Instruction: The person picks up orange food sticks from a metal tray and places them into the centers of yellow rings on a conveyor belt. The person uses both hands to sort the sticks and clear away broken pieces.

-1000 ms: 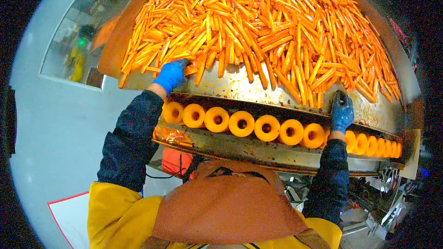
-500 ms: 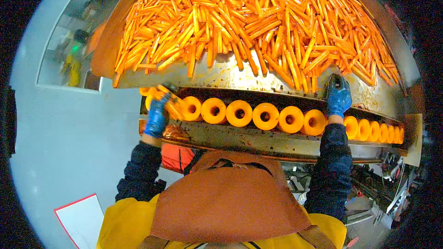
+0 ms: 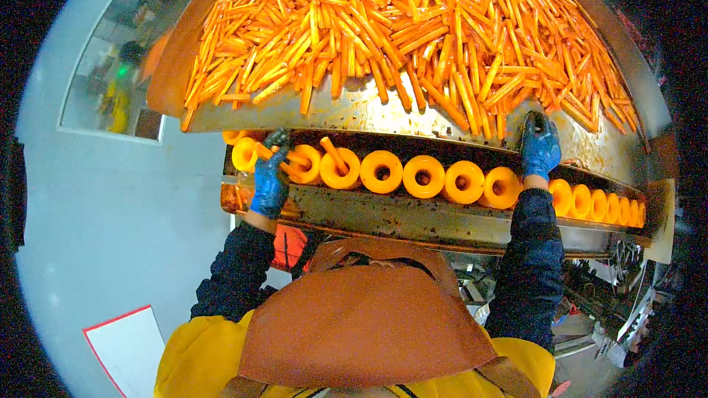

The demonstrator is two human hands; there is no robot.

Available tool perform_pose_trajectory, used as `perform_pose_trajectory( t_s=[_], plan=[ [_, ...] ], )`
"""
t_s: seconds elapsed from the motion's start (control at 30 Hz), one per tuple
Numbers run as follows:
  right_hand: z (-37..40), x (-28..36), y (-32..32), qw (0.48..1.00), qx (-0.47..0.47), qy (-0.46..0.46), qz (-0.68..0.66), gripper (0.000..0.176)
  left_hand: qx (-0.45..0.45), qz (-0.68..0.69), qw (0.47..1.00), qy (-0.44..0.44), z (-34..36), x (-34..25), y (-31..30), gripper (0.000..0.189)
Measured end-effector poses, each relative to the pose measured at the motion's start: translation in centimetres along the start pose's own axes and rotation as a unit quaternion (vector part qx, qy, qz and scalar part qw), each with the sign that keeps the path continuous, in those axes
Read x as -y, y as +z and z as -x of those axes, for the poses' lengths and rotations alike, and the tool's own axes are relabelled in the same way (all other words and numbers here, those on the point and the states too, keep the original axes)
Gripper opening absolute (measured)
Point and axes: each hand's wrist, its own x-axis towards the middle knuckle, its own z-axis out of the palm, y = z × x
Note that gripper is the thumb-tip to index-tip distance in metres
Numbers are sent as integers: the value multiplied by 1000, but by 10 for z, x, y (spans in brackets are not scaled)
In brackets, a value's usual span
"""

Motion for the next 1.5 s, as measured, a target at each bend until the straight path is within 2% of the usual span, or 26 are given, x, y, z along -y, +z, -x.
perform_pose_trajectory(
  t_s=[0.07, 0.13, 0.2, 0.27, 0.33, 0.4, 0.43, 0.5, 0.57, 0.6, 0.63, 0.67, 0.77, 0.87, 0.93, 0.97, 1.0, 1.07, 1.1, 1.2, 1.27, 1.33, 1.37, 1.43, 1.47, 1.5],
  plan=[
    [0, 3, -2, 1000, -1, 4, 14, 32, 21, -61, 997, 31, 3, 7, -8, 31],
    [1, 5, -5, 1000, 5, 3, -4, 33, -81, 43, 996, 7, 3, -3, -5, 29],
    [0, 4, -4, 1000, 5, 1, -6, 34, -98, -5, 994, 40, 5, -17, -2, 27],
    [-1, 2, -3, 1000, 5, -2, -9, 35, 49, -121, 984, -121, -1, -20, 7, 30],
    [-3, 1, -3, 999, 32, 7, -25, 39, 133, -170, 975, -45, 0, 4, 40, 29],
    [-3, 7, -9, 998, 47, 17, -23, 38, 145, -336, 921, 133, -3, 26, 62, 23],
    [-2, 9, -12, 997, 64, 29, -19, 38, 145, -335, 921, 133, -2, 25, 66, 23],
    [0, 6, -6, 1000, 25, 13, -13, 35, 154, -174, 971, -51, 2, 14, 74, 18],
    [1, 4, -5, 1000, -12, -1, -5, 32, 57, -85, 986, -134, 6, -2, 62, 15],
    [2, 7, -7, 1000, -8, 4, -9, 33, 29, -83, 996, -27, 6, -5, 44, 12],
    [3, 9, -8, 1000, -2, 10, -14, 33, -11, -84, 996, -24, 0, 3, 20, 12],
    [3, 7, -5, 1000, 0, 12, -15, 33, -74, -102, 989, -81, 1, -18, 13, 15],
    [0, -1, 2, 1000, -11, -4, -15, 33, -34, -152, 986, -54, -2, -17, -18, 16],
    [2, 12, -10, 1000, 3, 23, -7, 34, 7, -249, 964, -88, -10, 7, -32, 16],
    [2, 13, -11, 1000, -2, 18, -8, 34, -117, -75, 990, -32, -18, 0, -29, 15],
    [3, 14, -11, 1000, -6, 12, -9, 35, -116, 4, 993, -3, -23, -4, -31, 15],
    [4, 13, -11, 1000, -4, 10, -9, 35, -118, 4, 993, -4, -28, -1, -32, 15],
    [3, 10, -10, 1000, -4, 0, 3, 36, -175, 1, 980, 96, -37, 9, -35, 14],
    [3, 10, -8, 1000, -17, -4, -7, 36, -161, 17, 986, 40, -35, 5, -35, 16],
    [2, 11, -9, 1000, 13, 23, -1, 36, -107, -47, 993, 34, -28, 12, -43, 18],
    [2, 13, -10, 999, 11, 32, -4, 36, -109, -103, 985, 80, -40, 7, -42, 22],
    [1, 6, -6, 1000, 12, 15, -13, 36, -32, -357, 901, 244, -70, -6, -44, 28],
    [1, -1, 1, 1000, -11, 2, 17, 36, -41, -448, 856, 253, -91, -7, -43, 32],
    [2, 4, -4, 1000, -1, 14, -5, 36, -17, -534, 758, 374, -136, -25, -30, 40],
    [2, 6, -6, 999, 9, 27, -27, 35, -18, -532, 758, 376, -156, -24, -26, 40],
    [1, 4, -4, 999, 7, 27, -26, 35, 31, -573, 739, 352, -174, -22, -21, 45]
  ],
)
